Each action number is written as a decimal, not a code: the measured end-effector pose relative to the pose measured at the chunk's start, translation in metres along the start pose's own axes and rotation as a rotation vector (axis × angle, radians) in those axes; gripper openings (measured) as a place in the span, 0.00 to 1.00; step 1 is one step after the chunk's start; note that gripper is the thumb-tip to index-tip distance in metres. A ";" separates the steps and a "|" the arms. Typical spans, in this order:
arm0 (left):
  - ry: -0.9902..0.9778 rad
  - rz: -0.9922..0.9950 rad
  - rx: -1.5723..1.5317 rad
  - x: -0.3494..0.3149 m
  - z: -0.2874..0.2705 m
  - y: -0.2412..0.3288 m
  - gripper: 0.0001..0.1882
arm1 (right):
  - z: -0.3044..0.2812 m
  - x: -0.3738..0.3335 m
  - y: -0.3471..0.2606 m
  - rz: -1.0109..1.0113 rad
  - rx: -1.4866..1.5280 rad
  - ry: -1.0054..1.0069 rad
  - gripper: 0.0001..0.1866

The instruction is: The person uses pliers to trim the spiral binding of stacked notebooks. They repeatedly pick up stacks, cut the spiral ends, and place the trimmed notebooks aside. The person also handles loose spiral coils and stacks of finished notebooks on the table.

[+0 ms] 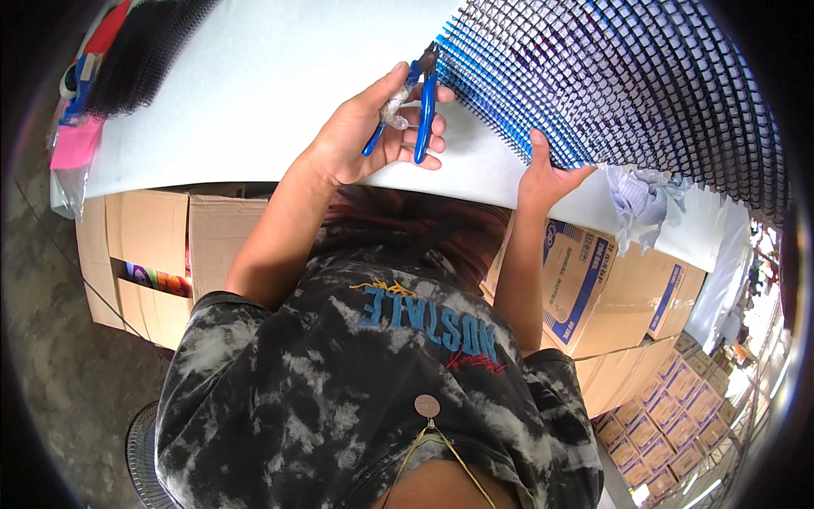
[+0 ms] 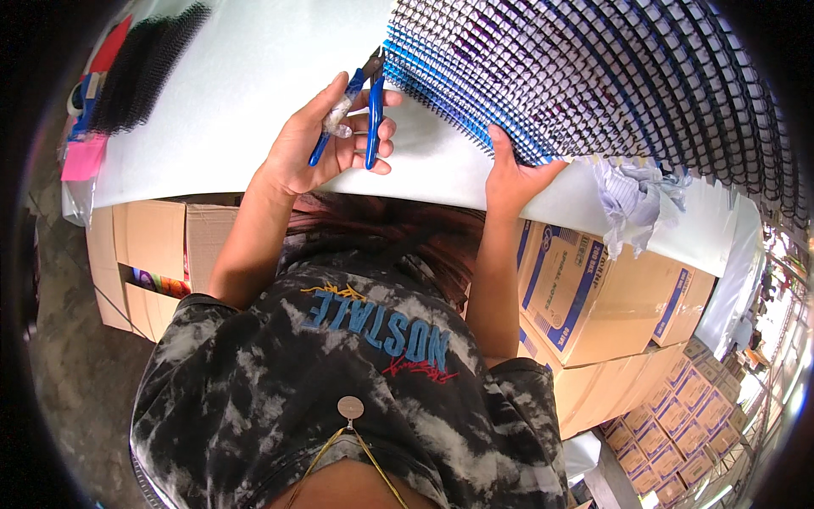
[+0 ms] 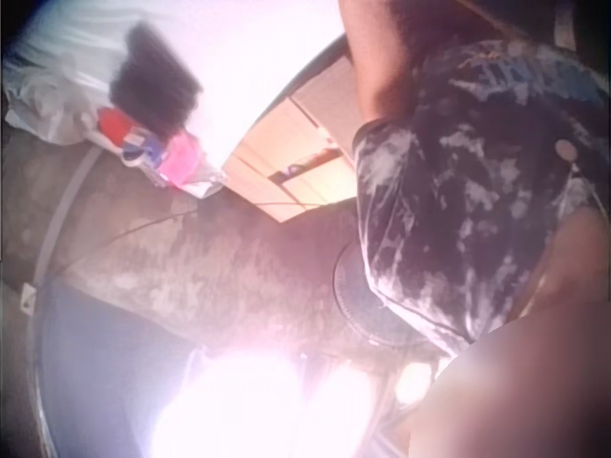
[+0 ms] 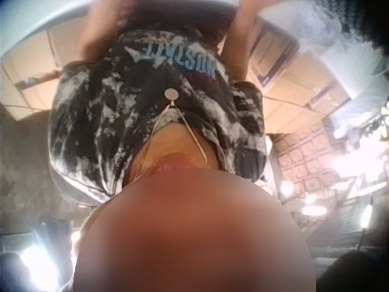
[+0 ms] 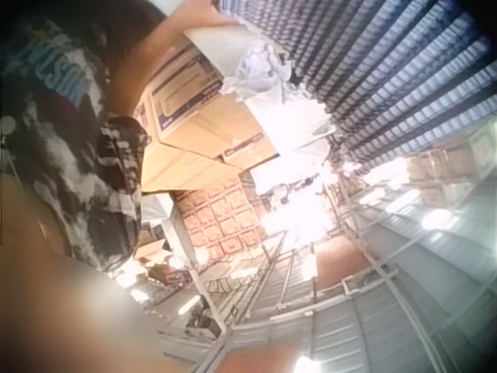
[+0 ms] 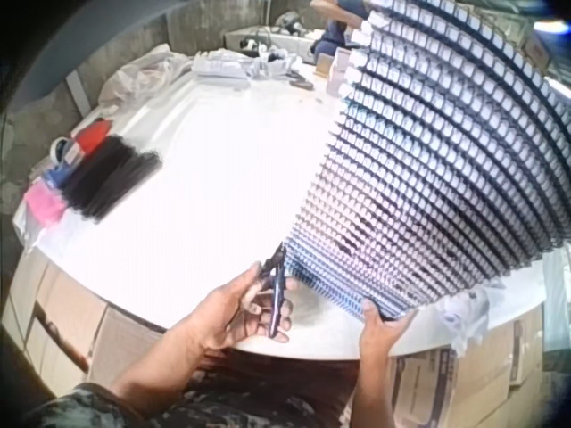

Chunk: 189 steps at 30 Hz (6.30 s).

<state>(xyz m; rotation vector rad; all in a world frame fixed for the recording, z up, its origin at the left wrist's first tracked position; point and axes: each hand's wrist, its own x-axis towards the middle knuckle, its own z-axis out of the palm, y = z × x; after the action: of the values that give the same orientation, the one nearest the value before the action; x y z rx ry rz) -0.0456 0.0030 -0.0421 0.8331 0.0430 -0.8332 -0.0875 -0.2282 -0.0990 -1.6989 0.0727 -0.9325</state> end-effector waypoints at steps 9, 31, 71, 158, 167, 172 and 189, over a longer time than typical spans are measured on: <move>0.382 0.175 1.109 0.003 0.000 -0.003 0.29 | 0.005 0.000 -0.008 0.046 0.013 -0.002 0.49; -0.038 -0.033 0.070 0.012 -0.034 -0.005 0.32 | 0.002 0.004 -0.004 -0.127 -0.334 0.034 0.56; 0.168 -0.179 0.060 0.000 -0.009 0.005 0.31 | -0.009 -0.011 -0.005 0.039 -0.516 -0.073 0.69; 0.879 0.861 0.690 0.146 0.053 -0.094 0.41 | -0.062 0.180 0.065 1.080 0.570 -0.448 0.21; -0.072 0.462 0.138 0.142 0.017 0.011 0.33 | -0.075 0.066 0.029 0.846 0.567 -0.382 0.28; -0.092 0.191 0.239 0.183 0.008 0.063 0.33 | -0.015 -0.021 -0.026 0.646 0.704 -0.184 0.35; 0.009 0.140 0.263 0.185 -0.020 0.045 0.33 | 0.020 0.027 0.071 0.637 0.745 0.041 0.34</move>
<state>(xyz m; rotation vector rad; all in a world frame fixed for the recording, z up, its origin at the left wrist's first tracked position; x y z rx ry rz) 0.1176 -0.0838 -0.0905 1.0743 -0.1183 -0.7121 -0.0283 -0.2514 -0.1456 -0.8709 0.2455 -0.4214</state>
